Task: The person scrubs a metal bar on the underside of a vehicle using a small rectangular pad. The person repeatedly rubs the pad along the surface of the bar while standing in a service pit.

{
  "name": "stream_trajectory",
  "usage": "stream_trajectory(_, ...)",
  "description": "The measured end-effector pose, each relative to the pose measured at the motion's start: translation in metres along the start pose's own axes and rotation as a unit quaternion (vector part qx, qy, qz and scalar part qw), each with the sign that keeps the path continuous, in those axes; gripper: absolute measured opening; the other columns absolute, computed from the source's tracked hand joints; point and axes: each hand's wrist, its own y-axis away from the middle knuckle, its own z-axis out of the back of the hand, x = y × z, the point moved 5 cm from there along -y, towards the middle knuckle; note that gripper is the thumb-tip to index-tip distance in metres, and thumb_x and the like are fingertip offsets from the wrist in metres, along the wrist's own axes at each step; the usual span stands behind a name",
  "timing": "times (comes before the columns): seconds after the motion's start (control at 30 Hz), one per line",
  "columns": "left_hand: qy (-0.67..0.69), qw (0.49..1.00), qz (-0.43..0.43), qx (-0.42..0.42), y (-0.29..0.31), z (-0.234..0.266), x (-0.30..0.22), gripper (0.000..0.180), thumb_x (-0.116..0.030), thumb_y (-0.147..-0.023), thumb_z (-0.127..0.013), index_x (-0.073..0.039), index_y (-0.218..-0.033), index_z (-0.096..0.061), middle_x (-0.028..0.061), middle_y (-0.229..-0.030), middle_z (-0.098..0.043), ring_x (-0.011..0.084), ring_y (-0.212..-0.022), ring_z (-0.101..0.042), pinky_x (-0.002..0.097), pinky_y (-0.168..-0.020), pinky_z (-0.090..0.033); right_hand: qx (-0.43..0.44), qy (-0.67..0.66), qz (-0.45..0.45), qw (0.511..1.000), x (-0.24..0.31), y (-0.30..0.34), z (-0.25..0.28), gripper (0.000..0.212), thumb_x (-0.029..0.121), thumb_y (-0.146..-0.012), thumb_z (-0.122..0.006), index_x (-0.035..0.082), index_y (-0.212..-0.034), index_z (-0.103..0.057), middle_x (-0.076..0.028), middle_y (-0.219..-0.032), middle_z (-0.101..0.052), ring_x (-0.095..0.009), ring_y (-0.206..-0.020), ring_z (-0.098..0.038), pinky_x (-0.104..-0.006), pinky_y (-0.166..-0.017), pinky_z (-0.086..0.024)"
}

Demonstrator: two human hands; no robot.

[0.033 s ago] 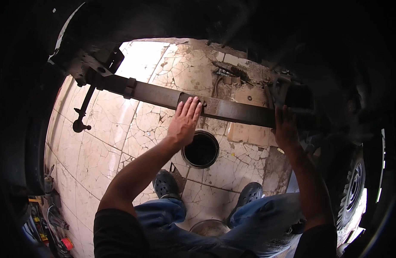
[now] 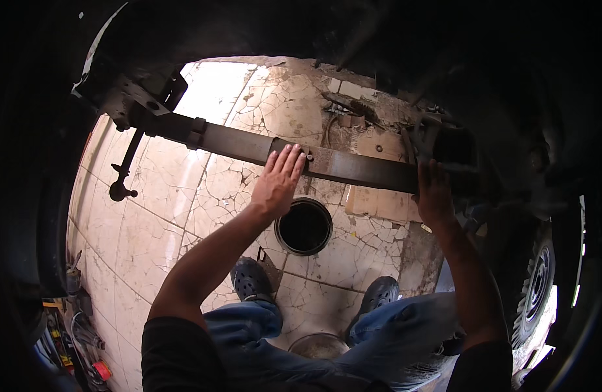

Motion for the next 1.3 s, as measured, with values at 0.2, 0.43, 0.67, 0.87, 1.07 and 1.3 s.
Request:
stream_trajectory(0.2, 0.019, 0.999, 0.047, -0.006, -0.019, 0.01, 0.017, 0.079, -0.009, -0.079, -0.052, 0.005, -0.152, -0.023, 0.0208, -0.161, -0.02, 0.0328, -0.151, -0.014, 0.045, -0.124, -0.01, 0.055, 0.003, -0.03, 0.998, -0.003, -0.007, 0.0, 0.096, 0.029, -0.082, -0.076, 0.004, -0.154, -0.018, -0.028, -0.155, -0.026, -0.043, -0.145, -0.026, -0.053, -0.118, -0.024)
stream_trajectory(0.43, 0.052, 0.999, 0.01, 0.01, -0.023, 0.004, 0.03, 0.083, -0.008, -0.078, -0.048, 0.004, -0.154, -0.017, 0.02, -0.163, -0.014, 0.0324, -0.152, -0.011, 0.0484, -0.124, -0.006, 0.041, 0.001, -0.017, 0.999, -0.003, -0.005, -0.001, 0.094, 0.027, -0.083, -0.074, 0.003, -0.154, -0.017, -0.029, -0.154, -0.026, -0.043, -0.145, -0.026, -0.0531, -0.118, -0.023)
stream_trajectory(0.67, 0.032, 0.998, -0.009, 0.061, -0.018, 0.02, 0.008, 0.079, -0.012, -0.083, -0.048, -0.001, -0.155, -0.019, 0.013, -0.164, -0.015, 0.0267, -0.152, -0.013, 0.0467, -0.124, -0.008, 0.026, 0.004, -0.014, 1.0, -0.005, -0.005, -0.001, 0.093, 0.026, -0.082, -0.075, 0.002, -0.153, -0.02, -0.03, -0.153, -0.028, -0.043, -0.144, -0.028, -0.0535, -0.118, -0.024)
stream_trajectory(0.87, -0.037, 0.993, 0.056, 0.094, -0.01, 0.02, 0.002, 0.08, -0.013, -0.082, -0.049, -0.003, -0.156, -0.018, 0.0124, -0.164, -0.016, 0.026, -0.153, -0.012, 0.0466, -0.124, -0.007, 0.036, -0.002, -0.013, 0.999, -0.002, -0.006, 0.006, 0.093, 0.026, -0.082, -0.075, 0.002, -0.153, -0.02, -0.031, -0.152, -0.028, -0.044, -0.143, -0.029, -0.0538, -0.117, -0.024)
stream_trajectory(1.07, 0.009, 0.996, 0.089, 0.019, -0.011, 0.016, 0.037, 0.078, -0.015, -0.084, -0.051, -0.002, -0.155, -0.021, 0.0136, -0.163, -0.018, 0.0264, -0.152, -0.014, 0.0495, -0.123, -0.008, 0.012, -0.002, -0.002, 1.0, -0.003, -0.005, 0.005, 0.094, 0.025, -0.081, -0.076, 0.001, -0.152, -0.02, -0.031, -0.151, -0.03, -0.044, -0.142, -0.03, -0.0537, -0.116, -0.026)
stream_trajectory(1.3, 0.003, 0.996, 0.088, 0.008, -0.01, 0.009, 0.03, 0.078, -0.011, -0.083, -0.05, -0.001, -0.155, -0.021, 0.0133, -0.163, -0.018, 0.0264, -0.152, -0.014, 0.0483, -0.123, -0.009, 0.025, -0.011, -0.007, 1.0, -0.004, -0.005, 0.005, 0.095, 0.023, -0.08, -0.077, 0.001, -0.152, -0.019, -0.031, -0.151, -0.03, -0.045, -0.142, -0.03, -0.0534, -0.117, -0.025)
